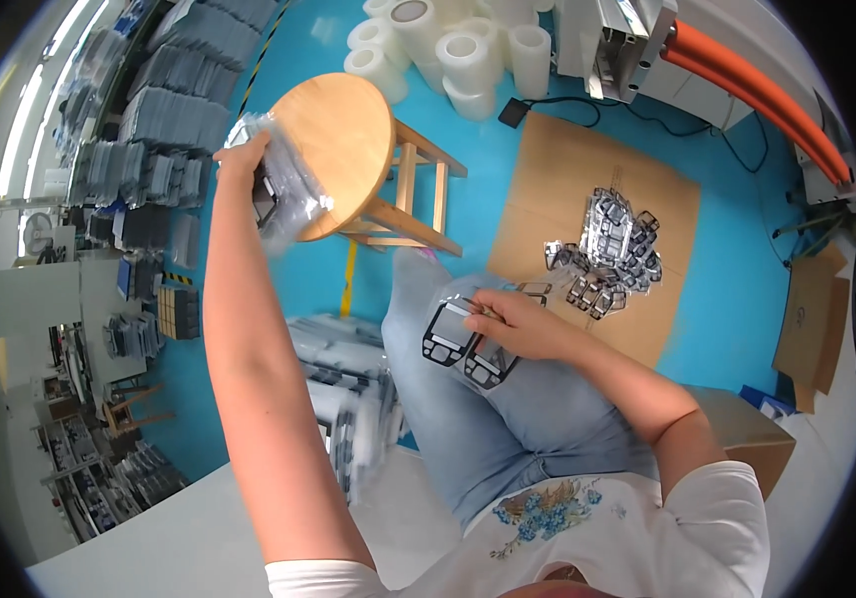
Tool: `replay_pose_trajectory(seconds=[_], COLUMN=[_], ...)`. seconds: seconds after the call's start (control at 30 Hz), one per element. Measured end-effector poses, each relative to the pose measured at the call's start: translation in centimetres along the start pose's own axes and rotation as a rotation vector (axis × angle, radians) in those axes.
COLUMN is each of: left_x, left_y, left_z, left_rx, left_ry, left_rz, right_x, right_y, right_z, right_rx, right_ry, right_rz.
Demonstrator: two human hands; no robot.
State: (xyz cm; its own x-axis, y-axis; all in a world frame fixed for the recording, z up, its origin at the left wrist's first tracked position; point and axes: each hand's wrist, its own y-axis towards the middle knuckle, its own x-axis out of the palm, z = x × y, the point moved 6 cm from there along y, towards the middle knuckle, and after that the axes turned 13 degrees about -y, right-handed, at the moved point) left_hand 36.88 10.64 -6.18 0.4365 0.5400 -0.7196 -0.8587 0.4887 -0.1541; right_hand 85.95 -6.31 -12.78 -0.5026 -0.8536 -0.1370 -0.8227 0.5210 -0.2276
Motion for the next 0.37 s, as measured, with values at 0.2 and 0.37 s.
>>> replay_pose_trajectory(seconds=[0.2,0.37], left_x=[1.3,3.4], left_y=[-7.4,-18.7], left_z=[2.4,3.5], left_rx=[0.238,0.914], left_ry=[0.404,0.531], left_rz=[0.099,0.071], right_x=[-1.3,-1.5], right_y=[-0.8,-1.5], right_z=[2.5,3.7], right_rx=[0.093,0.025], right_ry=[0.122,0.135], right_rz=[0.016,0.109])
